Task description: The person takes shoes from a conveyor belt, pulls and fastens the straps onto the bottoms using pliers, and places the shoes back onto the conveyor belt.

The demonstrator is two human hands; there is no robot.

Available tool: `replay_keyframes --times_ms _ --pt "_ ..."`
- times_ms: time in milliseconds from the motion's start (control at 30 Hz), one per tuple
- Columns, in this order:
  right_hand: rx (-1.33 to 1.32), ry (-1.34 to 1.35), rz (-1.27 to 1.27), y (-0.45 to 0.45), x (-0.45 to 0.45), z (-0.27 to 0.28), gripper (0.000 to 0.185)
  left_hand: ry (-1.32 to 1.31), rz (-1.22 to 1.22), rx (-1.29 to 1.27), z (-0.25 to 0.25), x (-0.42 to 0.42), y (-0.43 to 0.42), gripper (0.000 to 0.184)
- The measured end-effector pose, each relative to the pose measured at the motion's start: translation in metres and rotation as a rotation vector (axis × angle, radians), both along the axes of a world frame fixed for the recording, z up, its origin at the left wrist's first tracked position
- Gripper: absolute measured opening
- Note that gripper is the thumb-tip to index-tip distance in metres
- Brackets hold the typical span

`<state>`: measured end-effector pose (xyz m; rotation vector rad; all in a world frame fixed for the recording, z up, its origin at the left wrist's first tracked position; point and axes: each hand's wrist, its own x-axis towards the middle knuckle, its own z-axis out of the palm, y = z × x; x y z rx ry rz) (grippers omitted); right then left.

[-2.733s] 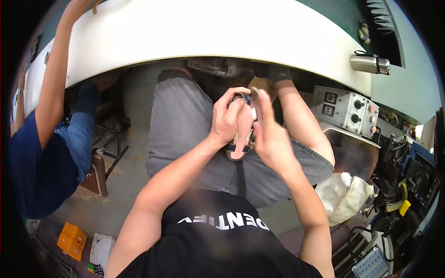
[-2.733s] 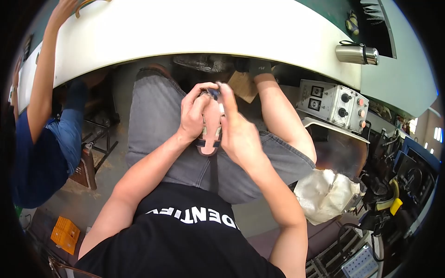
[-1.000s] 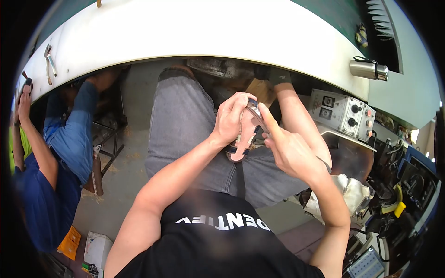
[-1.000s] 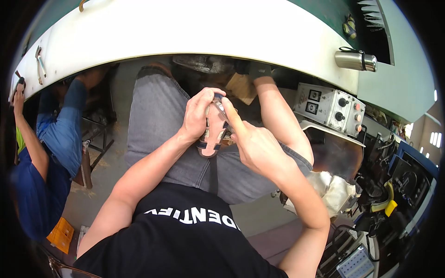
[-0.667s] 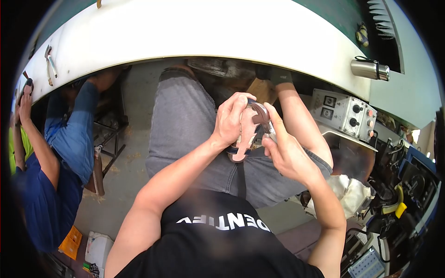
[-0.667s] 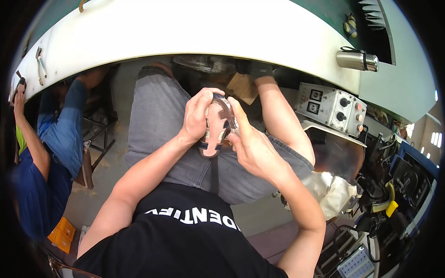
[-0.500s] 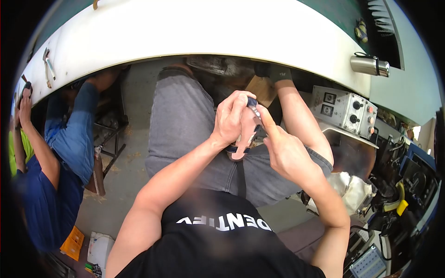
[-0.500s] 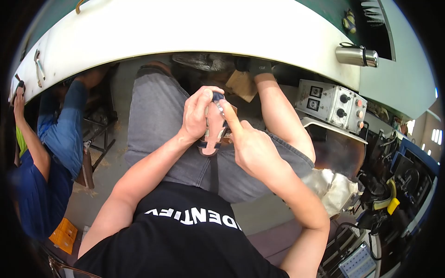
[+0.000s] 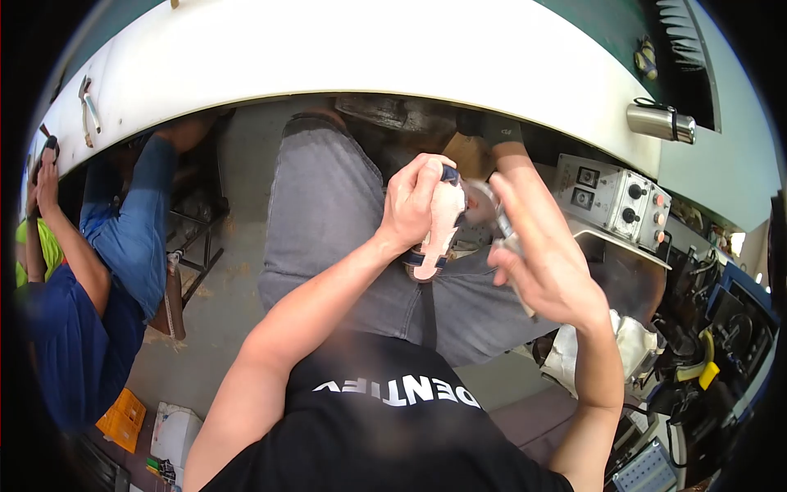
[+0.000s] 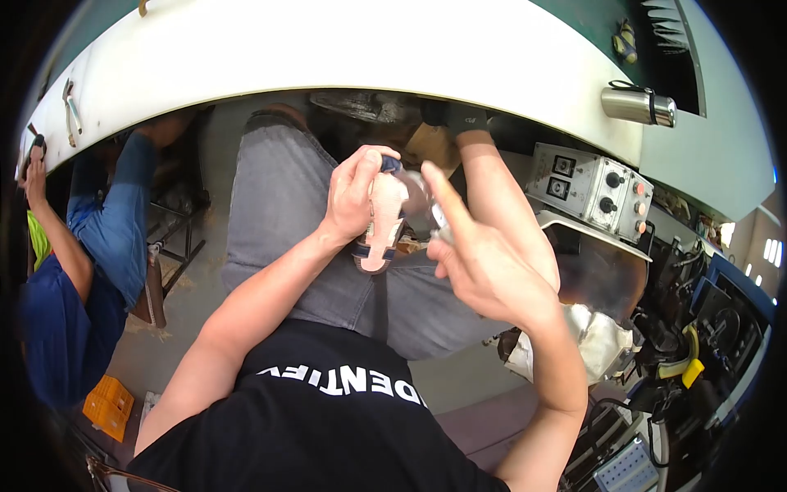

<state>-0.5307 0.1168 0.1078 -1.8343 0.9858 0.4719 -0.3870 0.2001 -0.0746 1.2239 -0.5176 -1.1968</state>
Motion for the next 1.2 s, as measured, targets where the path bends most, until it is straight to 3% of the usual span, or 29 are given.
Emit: replay_keyframes --times_ms 167,233,267,333,400,433,467,533,567,600,667,700,733,833,900,933,967,1133,1200 --pt "-0.432 -0.479 -0.334 0.006 0.019 0.004 0.059 -0.001 0.010 -0.015 -0.011 -0.004 0.000 0.038" --pt "-0.472 -0.512 -0.318 0.017 0.005 -0.058 0.067 0.016 0.046 -0.011 -0.006 -0.005 -0.002 0.035" --pt "-0.507 -0.249 0.005 0.018 0.011 -0.070 0.073 0.013 0.047 -0.013 -0.006 -0.004 -0.002 0.035" --pt "-0.452 -0.102 0.141 0.024 0.016 -0.073 0.077 -0.212 0.114 -0.108 -0.005 -0.003 -0.005 0.035" --pt "-0.197 -0.138 -0.060 0.007 0.017 -0.051 0.077 -0.139 0.058 -0.024 -0.006 -0.001 -0.002 0.033" --pt "-0.451 -0.282 0.034 0.005 0.023 -0.036 0.077 -0.033 0.092 -0.028 -0.005 -0.006 -0.002 0.033" --pt "-0.518 -0.382 -0.088 0.008 0.020 -0.048 0.076 -0.034 0.087 -0.032 -0.006 -0.005 -0.003 0.034" --pt "-0.388 -0.242 -0.301 0.016 0.028 -0.033 0.074 -0.022 0.086 -0.020 -0.008 -0.007 0.002 0.034" --pt "-0.504 -0.409 -0.190 0.020 0.022 -0.062 0.076 -0.067 0.083 0.002 -0.009 -0.006 0.003 0.036" --pt "-0.486 -0.186 0.046 0.020 0.024 -0.071 0.077 -0.118 0.076 0.013 -0.009 -0.004 0.000 0.037" --pt "-0.464 -0.096 0.153 0.021 0.022 -0.072 0.077 -0.109 0.099 -0.035 -0.011 -0.006 -0.001 0.041" --pt "-0.342 -0.149 0.040 0.013 0.023 -0.065 0.078 -0.097 0.099 -0.012 -0.009 -0.004 -0.001 0.042" --pt "-0.494 -0.200 0.111 0.008 0.021 -0.063 0.079 -0.153 0.055 0.051 -0.009 -0.002 0.002 0.046" --pt "-0.629 -0.461 -0.064 0.015 0.031 -0.063 0.072 -0.080 0.100 0.007 -0.007 -0.003 0.000 0.048" --pt "-0.466 -0.078 0.080 0.027 0.028 -0.084 0.075 -0.175 0.083 0.007 -0.008 -0.002 0.002 0.048" --pt "-0.547 -0.079 0.206 0.027 0.025 -0.085 0.075 -0.194 0.074 -0.031 -0.015 -0.002 0.000 0.048" --pt "-0.471 -0.133 0.130 0.020 0.024 -0.082 0.075 -0.073 0.107 -0.027 -0.019 -0.008 0.000 0.046" --pt "-0.196 -0.241 -0.261 0.009 0.007 -0.080 0.072 -0.097 0.098 -0.020 -0.019 -0.007 0.004 0.031" --pt "-0.101 -0.369 -0.495 0.001 -0.012 -0.081 0.072 -0.024 0.018 -0.048 -0.018 -0.006 0.017 0.039"
